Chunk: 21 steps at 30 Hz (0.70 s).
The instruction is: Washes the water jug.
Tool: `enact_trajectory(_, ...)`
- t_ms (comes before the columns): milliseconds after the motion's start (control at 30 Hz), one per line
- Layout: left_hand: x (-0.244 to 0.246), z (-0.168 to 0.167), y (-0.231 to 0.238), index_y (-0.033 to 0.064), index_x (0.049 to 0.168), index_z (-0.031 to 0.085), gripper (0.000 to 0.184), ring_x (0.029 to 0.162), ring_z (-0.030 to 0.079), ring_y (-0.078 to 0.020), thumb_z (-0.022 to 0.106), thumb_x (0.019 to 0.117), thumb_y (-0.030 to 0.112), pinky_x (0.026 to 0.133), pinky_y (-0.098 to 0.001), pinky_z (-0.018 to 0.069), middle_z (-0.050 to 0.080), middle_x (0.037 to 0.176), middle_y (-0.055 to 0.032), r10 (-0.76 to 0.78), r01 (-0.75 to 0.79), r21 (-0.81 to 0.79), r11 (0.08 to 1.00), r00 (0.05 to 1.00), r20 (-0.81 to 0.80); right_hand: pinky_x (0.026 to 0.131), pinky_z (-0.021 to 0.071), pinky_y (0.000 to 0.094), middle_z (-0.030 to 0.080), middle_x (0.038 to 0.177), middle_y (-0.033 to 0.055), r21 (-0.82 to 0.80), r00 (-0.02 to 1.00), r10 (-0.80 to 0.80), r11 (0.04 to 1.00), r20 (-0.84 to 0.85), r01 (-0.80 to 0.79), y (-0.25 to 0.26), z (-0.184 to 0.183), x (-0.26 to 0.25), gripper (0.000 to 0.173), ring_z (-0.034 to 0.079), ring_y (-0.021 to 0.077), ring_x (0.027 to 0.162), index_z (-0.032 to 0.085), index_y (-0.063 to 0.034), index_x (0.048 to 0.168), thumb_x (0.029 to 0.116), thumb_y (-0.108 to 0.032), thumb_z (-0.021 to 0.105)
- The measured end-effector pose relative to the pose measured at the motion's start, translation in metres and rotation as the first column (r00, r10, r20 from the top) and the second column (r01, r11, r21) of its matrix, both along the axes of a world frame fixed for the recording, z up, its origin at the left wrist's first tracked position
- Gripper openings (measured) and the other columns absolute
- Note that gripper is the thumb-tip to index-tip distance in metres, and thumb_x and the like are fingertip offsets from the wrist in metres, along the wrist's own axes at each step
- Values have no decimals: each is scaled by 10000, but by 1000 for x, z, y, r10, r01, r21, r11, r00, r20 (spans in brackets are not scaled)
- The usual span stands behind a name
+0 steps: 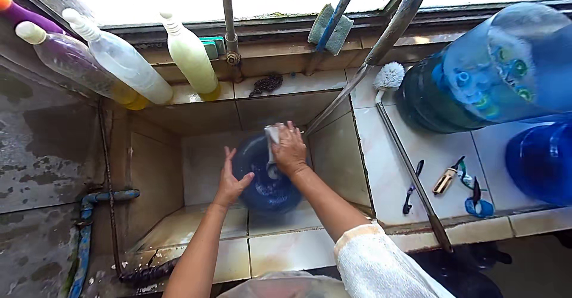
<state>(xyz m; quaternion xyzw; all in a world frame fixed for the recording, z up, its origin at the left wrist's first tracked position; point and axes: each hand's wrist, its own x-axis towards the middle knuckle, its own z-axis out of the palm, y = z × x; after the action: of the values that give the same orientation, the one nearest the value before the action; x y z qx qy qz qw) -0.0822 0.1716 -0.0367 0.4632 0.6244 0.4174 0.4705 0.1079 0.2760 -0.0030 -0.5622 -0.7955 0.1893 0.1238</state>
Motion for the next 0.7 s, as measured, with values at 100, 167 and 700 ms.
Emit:
enact_trajectory(100,2,15,14,-3,1432,501,816,1358,517,-191,836,749,293,1115,-373,462,496,1501,-179,-114,113,-9,994,992,-58,1202,255,658,674,1345,120,167,970,240,959,-43,-230,-23,1,-36,412,470,373,1428,696,-61,1273,932,-279,620)
enact_trajectory(167,14,17,3,9,1459,499,791,1444,438,-227,803,801,327,1159,-401,418,404,1589,-186,23,-22,6,1000,992,-126,1189,202,717,670,1350,117,171,976,214,964,-40,-204,-19,3,-33,379,456,380,1438,694,-64,1268,951,-248,598)
enact_trajectory(700,34,3,-11,11,1595,177,1109,1308,558,-266,859,740,200,1041,-416,534,452,1499,-239,401,-352,-228,908,887,228,1074,451,570,647,1297,217,-475,882,-434,825,-187,305,3,-14,88,488,607,344,1238,562,-8,1395,1113,-357,371)
